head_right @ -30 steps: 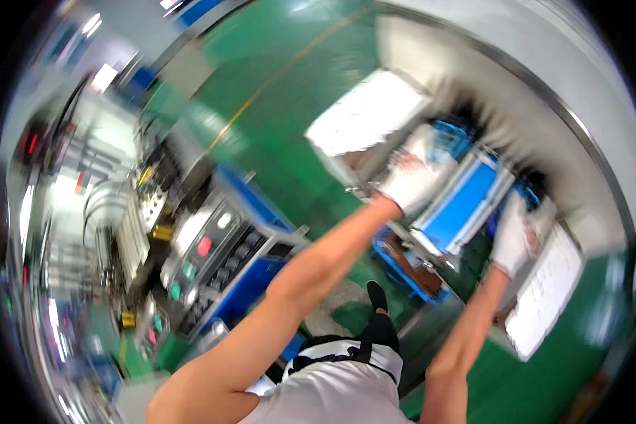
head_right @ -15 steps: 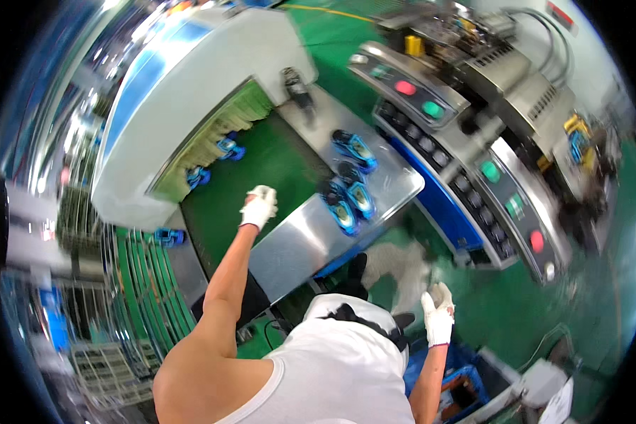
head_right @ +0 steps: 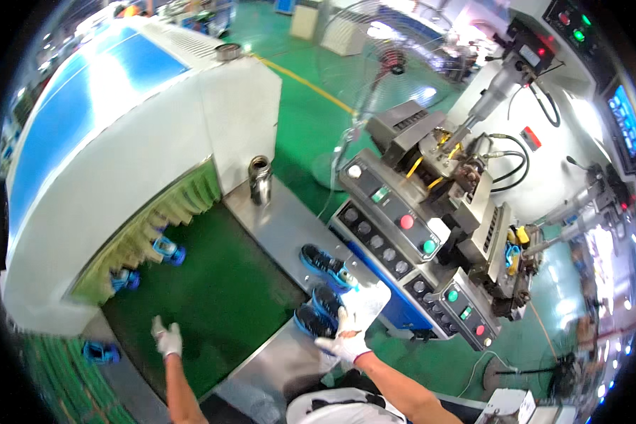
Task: The person picks up pairs of blue sneakers from a conveyor belt, places them into a machine that presses the components together, and then returns the finished shoes to another conveyor belt.
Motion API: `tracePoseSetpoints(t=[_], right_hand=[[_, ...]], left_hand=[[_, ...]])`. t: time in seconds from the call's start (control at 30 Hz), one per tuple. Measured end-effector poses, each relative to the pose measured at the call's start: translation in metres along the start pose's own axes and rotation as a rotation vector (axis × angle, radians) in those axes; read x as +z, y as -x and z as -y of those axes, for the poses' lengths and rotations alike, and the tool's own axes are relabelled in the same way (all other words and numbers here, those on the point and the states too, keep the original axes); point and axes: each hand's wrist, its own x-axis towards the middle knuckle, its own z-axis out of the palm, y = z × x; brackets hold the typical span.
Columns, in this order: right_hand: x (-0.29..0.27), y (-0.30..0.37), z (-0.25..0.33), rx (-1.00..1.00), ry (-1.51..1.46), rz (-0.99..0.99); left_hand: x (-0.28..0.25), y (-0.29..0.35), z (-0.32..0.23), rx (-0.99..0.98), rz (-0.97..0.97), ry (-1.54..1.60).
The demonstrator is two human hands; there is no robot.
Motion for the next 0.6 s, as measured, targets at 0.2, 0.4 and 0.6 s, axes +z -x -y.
tracePoseSetpoints(t=[0.2, 0.4, 0.6], right_hand=[[0.018, 0.003, 0.015, 0.09, 0.17, 0.0], [0.04, 0.002, 0.021, 0.104, 0.195, -0.065], [0.034, -0.011, 0.028, 0.103, 0.174, -0.079]], left_hand=[[-0.017, -0.221, 0.06, -0.149, -0.104, -0.312], [0.018, -0.3, 0.143, -0.197, 0.241, -0.522], [0.007, -0.22, 0.125, 0.253, -0.195, -0.466]])
